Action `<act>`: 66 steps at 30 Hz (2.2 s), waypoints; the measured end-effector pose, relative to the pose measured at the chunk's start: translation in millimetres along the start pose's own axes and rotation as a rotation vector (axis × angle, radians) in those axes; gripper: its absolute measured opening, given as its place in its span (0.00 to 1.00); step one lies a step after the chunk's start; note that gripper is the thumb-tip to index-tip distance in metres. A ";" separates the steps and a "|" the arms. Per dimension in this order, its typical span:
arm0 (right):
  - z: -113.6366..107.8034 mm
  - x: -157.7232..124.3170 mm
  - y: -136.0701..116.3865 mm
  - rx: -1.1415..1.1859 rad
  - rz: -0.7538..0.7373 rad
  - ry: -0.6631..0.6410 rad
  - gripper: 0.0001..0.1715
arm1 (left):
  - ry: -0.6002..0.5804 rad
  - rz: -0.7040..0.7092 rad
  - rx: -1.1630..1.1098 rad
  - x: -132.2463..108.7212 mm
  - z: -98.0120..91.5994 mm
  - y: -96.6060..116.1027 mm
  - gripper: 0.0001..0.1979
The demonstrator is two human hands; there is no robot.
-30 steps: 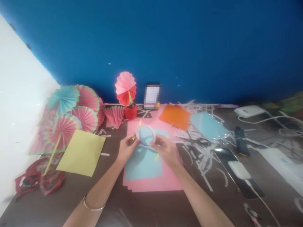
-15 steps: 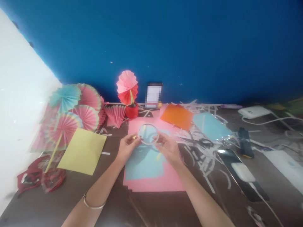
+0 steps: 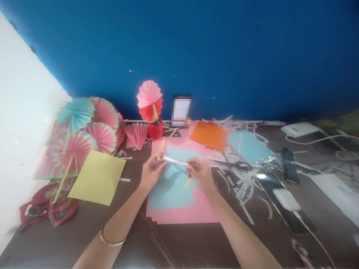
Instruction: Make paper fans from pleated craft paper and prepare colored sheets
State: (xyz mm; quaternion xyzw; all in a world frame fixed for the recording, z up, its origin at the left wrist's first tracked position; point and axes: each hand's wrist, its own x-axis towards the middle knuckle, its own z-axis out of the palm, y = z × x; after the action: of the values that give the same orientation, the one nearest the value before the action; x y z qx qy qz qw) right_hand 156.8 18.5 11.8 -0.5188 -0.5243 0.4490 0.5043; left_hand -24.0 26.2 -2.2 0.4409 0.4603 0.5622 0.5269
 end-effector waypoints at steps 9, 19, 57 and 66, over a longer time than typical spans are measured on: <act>-2.3 -1.8 -2.2 -0.022 -0.007 -0.035 0.16 | -0.001 -0.012 0.177 -0.9 -0.8 3.4 0.15; -5.3 2.6 -4.0 0.054 -0.129 -0.088 0.09 | -0.066 -0.017 0.153 -2.1 1.3 5.9 0.15; -3.4 0.7 -6.0 0.213 -0.080 -0.045 0.12 | -0.065 -0.012 0.184 -0.4 -0.6 -1.2 0.17; -10.0 1.9 -13.5 0.273 -0.001 -0.156 0.17 | -0.110 -0.072 0.245 0.0 -6.5 -5.4 0.21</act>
State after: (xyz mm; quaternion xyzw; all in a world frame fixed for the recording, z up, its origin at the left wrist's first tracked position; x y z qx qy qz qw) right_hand 165.6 19.1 26.3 -0.4085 -0.4963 0.5549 0.5281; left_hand -29.4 25.9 -8.6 0.5155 0.5112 0.4576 0.5134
